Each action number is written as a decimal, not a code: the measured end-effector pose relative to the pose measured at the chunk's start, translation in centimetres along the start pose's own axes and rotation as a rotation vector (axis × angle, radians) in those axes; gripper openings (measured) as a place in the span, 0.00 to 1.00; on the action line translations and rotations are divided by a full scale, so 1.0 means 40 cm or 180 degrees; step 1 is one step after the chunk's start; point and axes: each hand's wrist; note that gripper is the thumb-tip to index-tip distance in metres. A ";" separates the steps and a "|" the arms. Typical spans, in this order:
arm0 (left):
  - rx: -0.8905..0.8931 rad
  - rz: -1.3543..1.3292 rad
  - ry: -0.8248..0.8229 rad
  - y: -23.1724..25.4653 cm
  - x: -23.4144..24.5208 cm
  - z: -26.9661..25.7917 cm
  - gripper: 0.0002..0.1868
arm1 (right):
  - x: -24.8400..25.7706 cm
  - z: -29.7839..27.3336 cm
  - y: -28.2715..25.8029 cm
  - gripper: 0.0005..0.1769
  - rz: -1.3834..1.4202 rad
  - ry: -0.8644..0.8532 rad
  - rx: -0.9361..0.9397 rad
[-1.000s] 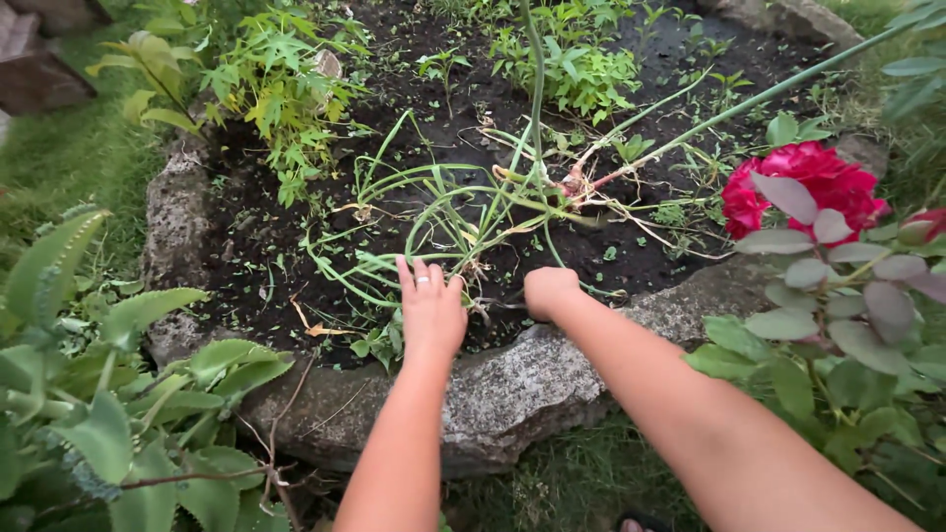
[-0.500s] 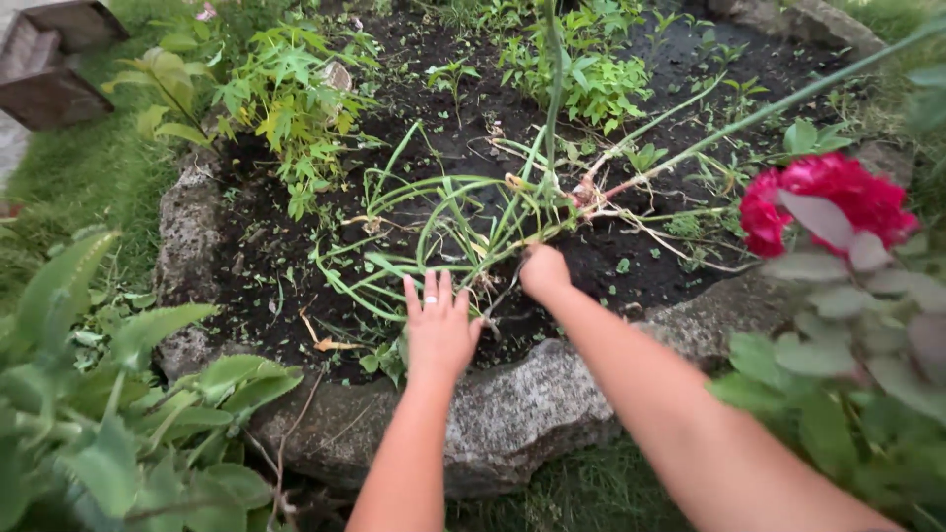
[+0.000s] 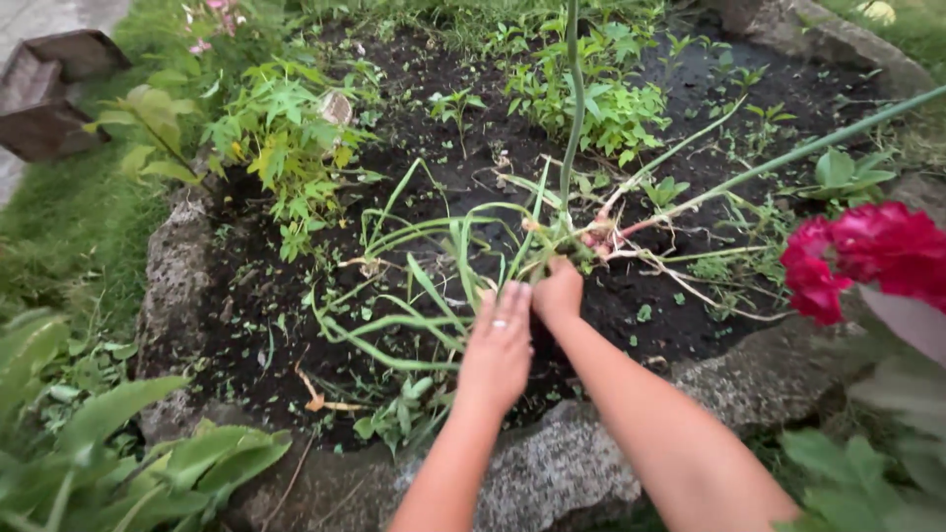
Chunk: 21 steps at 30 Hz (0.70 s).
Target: Pulling weeds and unwanted stalks from a garden bed by hand.
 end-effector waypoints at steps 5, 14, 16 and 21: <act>0.0271 0.0189 -0.1013 -0.024 0.071 0.125 0.38 | 0.013 0.006 -0.033 0.13 0.0445 -0.0396 0.0149; 0.2044 0.0107 -0.1937 -0.136 0.138 0.123 0.38 | 0.009 -0.019 0.045 0.14 -0.0598 -0.0282 0.0474; 0.2231 0.0029 -0.2054 -0.132 0.148 0.115 0.39 | 0.008 -0.002 0.028 0.16 -0.0667 -0.0323 0.0477; 0.2500 -0.0509 -0.1610 -0.107 0.137 0.077 0.36 | -0.012 0.026 -0.023 0.21 -0.1184 -0.0914 0.0520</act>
Point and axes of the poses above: each hand's wrist, its own z-axis towards the middle knuckle, its own x-axis out of the back of the hand, y = z × x, and after that the axes turned 9 degrees about x, right-handed
